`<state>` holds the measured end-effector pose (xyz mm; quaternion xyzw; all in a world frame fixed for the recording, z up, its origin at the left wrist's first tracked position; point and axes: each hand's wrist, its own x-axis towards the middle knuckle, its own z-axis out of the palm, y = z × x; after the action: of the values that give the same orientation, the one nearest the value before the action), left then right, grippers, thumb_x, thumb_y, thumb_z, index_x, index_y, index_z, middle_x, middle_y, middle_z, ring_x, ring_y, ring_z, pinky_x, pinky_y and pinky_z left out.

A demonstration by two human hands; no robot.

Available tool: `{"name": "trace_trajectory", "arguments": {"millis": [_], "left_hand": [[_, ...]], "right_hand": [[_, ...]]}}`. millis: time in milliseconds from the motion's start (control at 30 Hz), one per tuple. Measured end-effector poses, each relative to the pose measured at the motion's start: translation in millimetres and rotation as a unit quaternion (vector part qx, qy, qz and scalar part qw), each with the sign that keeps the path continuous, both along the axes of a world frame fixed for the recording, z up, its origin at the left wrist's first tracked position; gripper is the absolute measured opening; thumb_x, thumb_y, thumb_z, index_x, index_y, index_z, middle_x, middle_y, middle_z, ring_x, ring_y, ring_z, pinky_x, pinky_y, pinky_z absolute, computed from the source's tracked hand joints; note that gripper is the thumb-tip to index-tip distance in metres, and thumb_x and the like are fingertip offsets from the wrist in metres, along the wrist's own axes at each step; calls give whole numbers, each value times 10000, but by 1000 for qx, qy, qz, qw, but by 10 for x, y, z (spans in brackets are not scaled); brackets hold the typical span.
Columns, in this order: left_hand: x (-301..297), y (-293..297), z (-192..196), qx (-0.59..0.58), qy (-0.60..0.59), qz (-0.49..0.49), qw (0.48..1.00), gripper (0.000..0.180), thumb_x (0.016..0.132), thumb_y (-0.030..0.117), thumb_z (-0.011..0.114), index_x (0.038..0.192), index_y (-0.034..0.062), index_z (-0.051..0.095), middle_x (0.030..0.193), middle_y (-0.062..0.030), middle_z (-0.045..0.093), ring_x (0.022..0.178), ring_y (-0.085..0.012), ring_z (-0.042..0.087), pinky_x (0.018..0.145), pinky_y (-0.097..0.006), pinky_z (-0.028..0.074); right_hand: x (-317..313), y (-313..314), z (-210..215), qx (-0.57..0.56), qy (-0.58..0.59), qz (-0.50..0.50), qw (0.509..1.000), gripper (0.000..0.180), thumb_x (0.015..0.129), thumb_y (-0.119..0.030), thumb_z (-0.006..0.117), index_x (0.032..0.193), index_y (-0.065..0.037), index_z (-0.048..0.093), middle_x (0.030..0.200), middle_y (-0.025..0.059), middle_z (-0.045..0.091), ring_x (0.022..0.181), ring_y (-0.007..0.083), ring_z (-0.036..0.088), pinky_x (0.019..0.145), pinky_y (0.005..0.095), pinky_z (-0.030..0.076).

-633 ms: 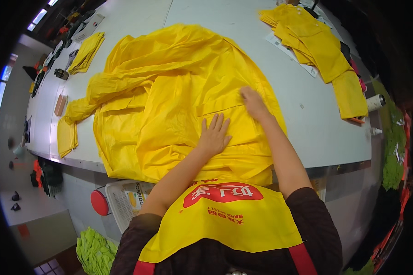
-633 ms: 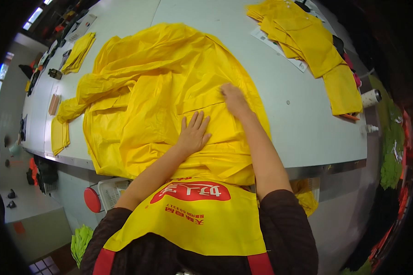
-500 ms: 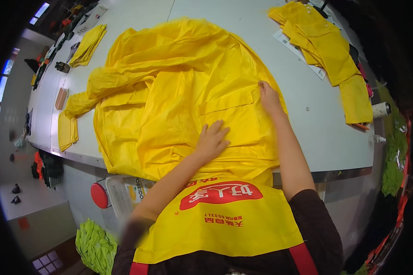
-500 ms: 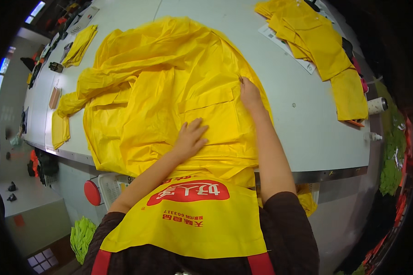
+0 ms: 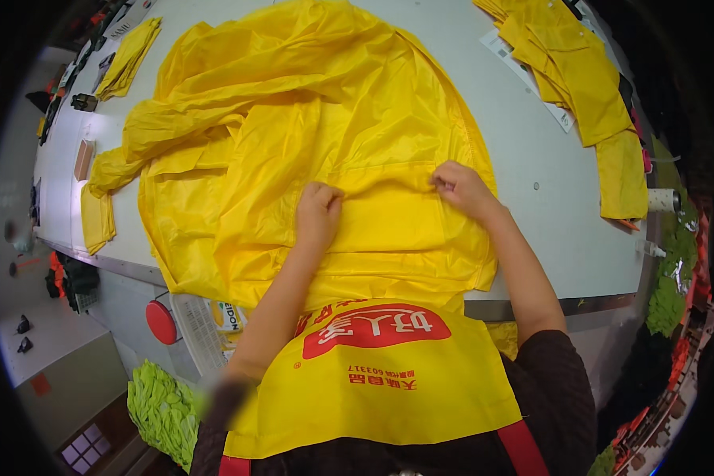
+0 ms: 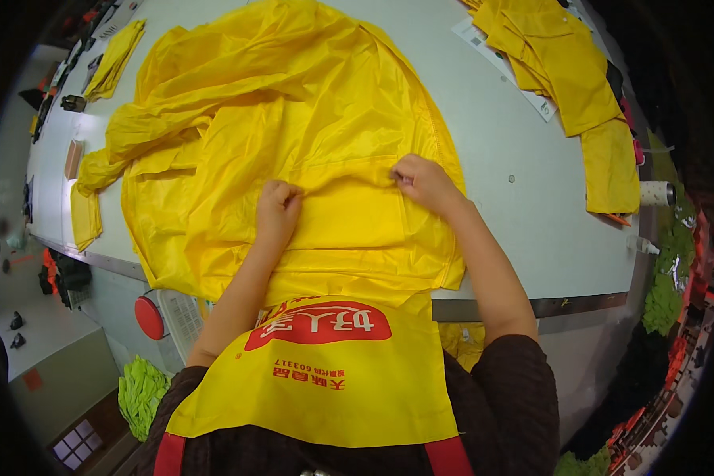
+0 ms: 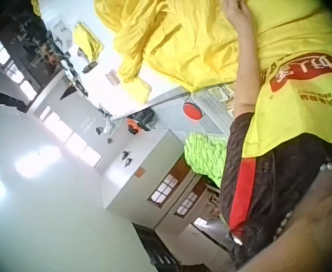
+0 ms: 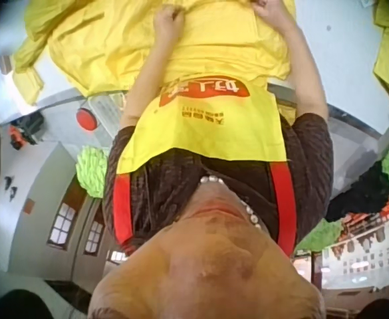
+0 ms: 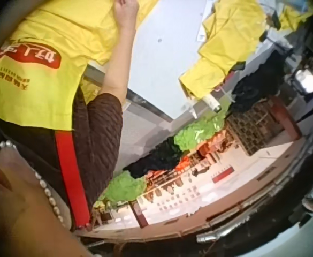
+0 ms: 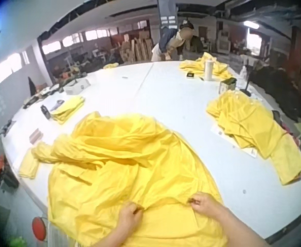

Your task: The person folds a yellow raincoat on a large white table, then uses a small knife to cut loose threads and tags from the garment. The person continues to fold and arrange the raincoat on the table.

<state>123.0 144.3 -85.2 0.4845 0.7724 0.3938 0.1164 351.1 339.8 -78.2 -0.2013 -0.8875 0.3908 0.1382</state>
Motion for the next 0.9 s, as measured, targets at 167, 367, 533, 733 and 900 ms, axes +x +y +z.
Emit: {"name": "trace_trajectory", "arguments": {"millis": [167,367,533,733,900], "left_hand": [[53,-205,10,-47,26,-23,998,66,739,6,614,796,21,644,721,-127,543,646,-252,544,580,-299,438],[79,-233,73,-42,-27,-11,999,104,741,8,589,827,6,648,727,-116,544,611,-222,531,565,-290,431],[35,-236,9,-21,-53,3,998,144,765,45,588,894,-4,631,715,-95,541,588,-170,512,549,-272,421],[54,-124,56,-63,-139,107,982,233,785,121,624,977,-10,601,646,-52,522,558,-144,483,540,-264,416],[-29,4,25,-87,-141,135,977,255,785,171,634,957,-17,610,647,-73,577,572,-176,547,545,-291,441]], "right_hand": [[109,-122,-19,60,-20,-17,998,133,722,10,568,848,-31,571,744,107,533,678,241,544,604,300,441],[-109,-132,162,-47,-53,-123,990,129,758,-104,589,863,-30,574,771,121,580,707,291,567,619,343,461],[-269,-109,39,-23,-77,-190,979,178,779,-138,596,885,2,565,793,145,603,708,297,581,637,352,466],[109,151,-58,8,-15,-316,949,224,794,-141,573,969,-2,577,831,140,623,756,273,601,683,342,472],[1106,509,-129,38,-61,-498,864,392,795,-174,591,1147,-15,524,1000,173,603,880,284,587,779,337,457]]}}
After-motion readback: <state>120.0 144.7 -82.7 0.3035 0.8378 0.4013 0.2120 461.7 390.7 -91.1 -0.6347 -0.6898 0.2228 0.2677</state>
